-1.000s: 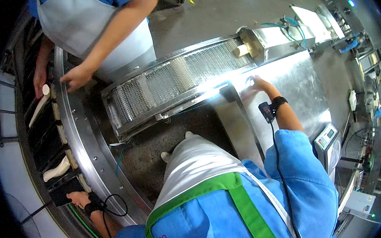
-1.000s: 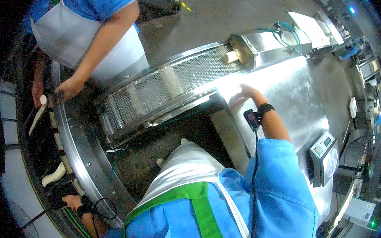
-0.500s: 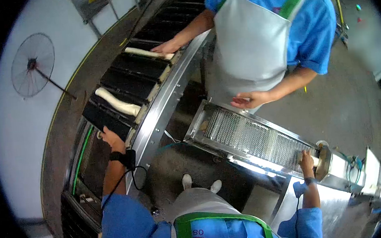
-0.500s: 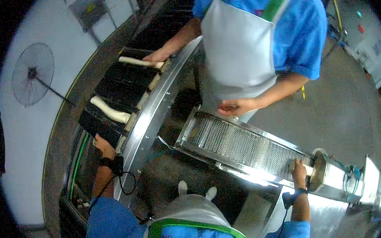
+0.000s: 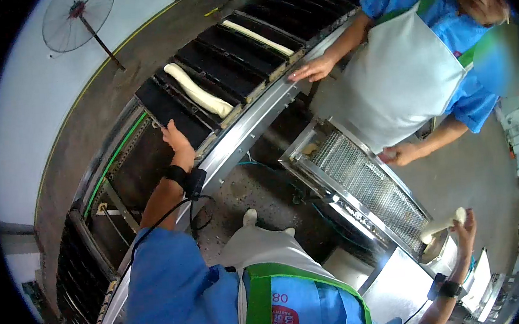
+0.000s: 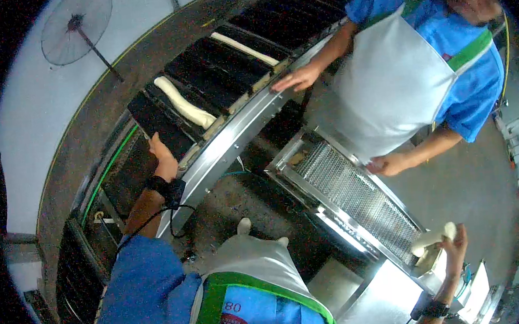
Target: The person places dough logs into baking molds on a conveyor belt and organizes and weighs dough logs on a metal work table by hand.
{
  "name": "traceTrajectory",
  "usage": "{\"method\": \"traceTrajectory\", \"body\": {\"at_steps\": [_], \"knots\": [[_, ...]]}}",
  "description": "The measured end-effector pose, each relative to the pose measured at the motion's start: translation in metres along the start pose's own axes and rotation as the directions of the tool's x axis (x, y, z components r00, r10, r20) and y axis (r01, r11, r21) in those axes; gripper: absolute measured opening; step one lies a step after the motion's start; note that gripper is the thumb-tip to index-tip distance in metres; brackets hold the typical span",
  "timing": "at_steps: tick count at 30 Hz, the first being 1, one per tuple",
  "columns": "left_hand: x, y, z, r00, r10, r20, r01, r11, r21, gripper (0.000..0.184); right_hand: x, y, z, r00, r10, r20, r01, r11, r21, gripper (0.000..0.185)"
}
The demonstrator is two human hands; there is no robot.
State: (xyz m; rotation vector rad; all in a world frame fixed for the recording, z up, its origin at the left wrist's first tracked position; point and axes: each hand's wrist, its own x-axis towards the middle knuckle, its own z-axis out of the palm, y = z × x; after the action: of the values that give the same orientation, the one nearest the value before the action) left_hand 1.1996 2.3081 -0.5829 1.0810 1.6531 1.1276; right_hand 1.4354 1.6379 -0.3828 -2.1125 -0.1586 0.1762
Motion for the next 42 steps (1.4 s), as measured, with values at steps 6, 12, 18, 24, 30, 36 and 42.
{"method": "traceTrajectory", "body": {"at_steps": [6,12,18,24,30,36,42], "knots": [[-0.005,0.009,-0.018,0.967,-0.042,0.253,0.115,0.953,-0.281,0.066,0.009,-0.153,0.063,0.918,-0.385,0.096,0.368,0.916,0.157,0.049],[0.001,-0.002,-0.022,0.947,-0.108,0.301,0.214,0.914,-0.345,0.067,0.006,-0.276,0.200,0.735,-0.652,0.186,0.458,0.680,0.572,0.047],[-0.005,0.011,-0.032,0.957,-0.120,0.263,0.203,0.926,-0.317,0.064,-0.010,-0.285,0.415,0.579,-0.675,0.457,0.453,0.732,0.508,0.031],[-0.006,0.016,-0.035,0.944,-0.185,0.275,0.270,0.909,-0.317,0.063,0.002,-0.191,0.536,0.192,-0.590,0.784,0.631,0.686,0.362,0.043],[0.000,0.002,-0.031,0.955,-0.064,0.289,0.171,0.917,-0.361,0.060,-0.009,-0.193,0.560,0.188,-0.508,0.841,0.750,0.627,0.211,0.026],[-0.002,-0.002,-0.032,0.919,-0.072,0.387,0.257,0.854,-0.453,0.061,-0.042,-0.215,0.603,0.257,-0.572,0.779,0.904,0.427,0.015,0.018],[0.000,0.001,-0.032,0.925,-0.068,0.375,0.254,0.844,-0.473,0.060,-0.048,-0.251,0.651,0.007,0.078,0.997,0.986,0.167,-0.019,0.023]]}}
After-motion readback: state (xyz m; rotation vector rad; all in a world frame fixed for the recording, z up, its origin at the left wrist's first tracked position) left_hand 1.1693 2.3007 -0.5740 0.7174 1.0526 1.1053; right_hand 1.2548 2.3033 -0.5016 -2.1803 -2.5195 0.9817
